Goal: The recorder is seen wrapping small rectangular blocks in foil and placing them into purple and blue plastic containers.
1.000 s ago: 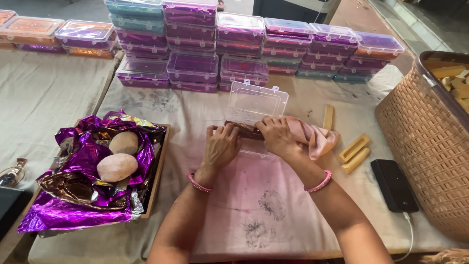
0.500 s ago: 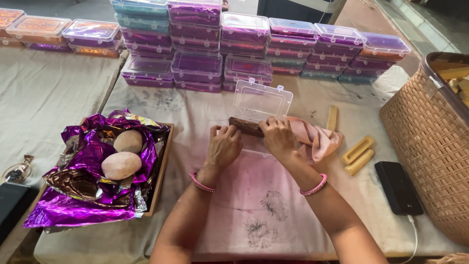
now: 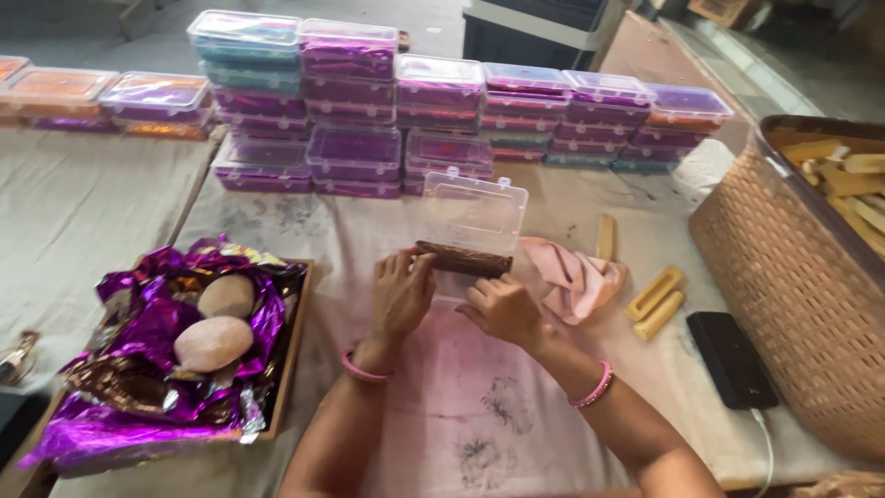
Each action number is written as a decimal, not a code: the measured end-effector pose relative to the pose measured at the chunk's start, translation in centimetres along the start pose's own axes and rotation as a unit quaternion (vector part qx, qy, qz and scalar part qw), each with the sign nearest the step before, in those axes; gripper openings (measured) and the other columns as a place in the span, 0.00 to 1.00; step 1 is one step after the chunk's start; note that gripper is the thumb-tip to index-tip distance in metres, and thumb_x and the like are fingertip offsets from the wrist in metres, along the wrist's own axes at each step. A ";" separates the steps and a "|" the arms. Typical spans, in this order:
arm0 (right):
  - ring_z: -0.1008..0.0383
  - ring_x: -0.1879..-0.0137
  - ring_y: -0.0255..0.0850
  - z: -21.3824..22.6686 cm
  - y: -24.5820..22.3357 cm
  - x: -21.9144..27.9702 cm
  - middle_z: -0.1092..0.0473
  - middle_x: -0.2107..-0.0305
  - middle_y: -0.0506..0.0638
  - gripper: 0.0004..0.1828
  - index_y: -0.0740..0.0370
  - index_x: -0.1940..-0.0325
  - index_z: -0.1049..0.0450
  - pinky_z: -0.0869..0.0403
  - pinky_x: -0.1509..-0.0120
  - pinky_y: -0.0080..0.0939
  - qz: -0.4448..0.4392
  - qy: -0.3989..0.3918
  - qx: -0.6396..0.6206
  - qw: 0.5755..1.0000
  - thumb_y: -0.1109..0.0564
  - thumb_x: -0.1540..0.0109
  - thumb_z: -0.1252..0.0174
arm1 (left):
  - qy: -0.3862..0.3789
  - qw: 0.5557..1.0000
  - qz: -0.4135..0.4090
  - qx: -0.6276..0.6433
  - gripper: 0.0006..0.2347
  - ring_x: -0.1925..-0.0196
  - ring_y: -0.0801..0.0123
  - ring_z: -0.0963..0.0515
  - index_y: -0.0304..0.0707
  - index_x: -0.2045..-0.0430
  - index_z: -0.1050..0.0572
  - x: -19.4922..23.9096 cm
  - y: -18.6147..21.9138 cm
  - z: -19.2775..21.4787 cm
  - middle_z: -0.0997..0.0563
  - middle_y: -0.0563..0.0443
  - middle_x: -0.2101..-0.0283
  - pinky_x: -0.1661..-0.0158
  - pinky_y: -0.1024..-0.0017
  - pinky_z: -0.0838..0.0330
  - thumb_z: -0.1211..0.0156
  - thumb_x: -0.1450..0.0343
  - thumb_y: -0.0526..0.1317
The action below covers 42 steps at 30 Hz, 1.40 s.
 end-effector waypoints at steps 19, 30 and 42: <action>0.25 0.49 0.46 -2.0 20.8 6.3 0.24 0.65 0.49 0.17 0.55 0.68 0.20 0.32 0.47 0.56 -0.209 -0.106 0.231 0.944 0.39 0.43 0.36 | -0.156 0.985 0.040 -0.060 0.14 0.51 0.54 0.21 0.42 0.56 0.21 1.8 -2.2 -4.6 0.26 0.44 0.42 0.56 0.56 0.27 0.36 0.31 0.47; 0.32 0.42 0.56 4.4 15.3 6.6 0.31 0.46 0.62 0.31 0.62 0.43 0.24 0.37 0.40 0.65 -0.244 -0.018 0.243 0.939 0.46 0.47 0.37 | -0.172 0.982 0.042 -0.060 0.11 0.50 0.54 0.21 0.44 0.61 0.20 0.8 -1.5 -3.7 0.21 0.47 0.48 0.54 0.55 0.29 0.38 0.31 0.47; 0.36 0.37 0.71 6.0 17.7 22.1 0.40 0.44 0.71 0.28 0.52 0.46 0.26 0.28 0.41 0.64 -0.464 -0.230 0.207 0.830 0.31 0.38 0.42 | -0.182 0.978 0.024 -0.097 0.13 0.51 0.55 0.22 0.44 0.59 0.19 1.2 -1.4 -3.6 0.20 0.49 0.52 0.54 0.55 0.30 0.39 0.30 0.49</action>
Point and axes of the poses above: each hand's wrist, its own x-axis away from the middle knuckle, its own z-axis out of the back of the hand, y = z × x, the point moved 7 cm from there along -x, towards the middle knuckle
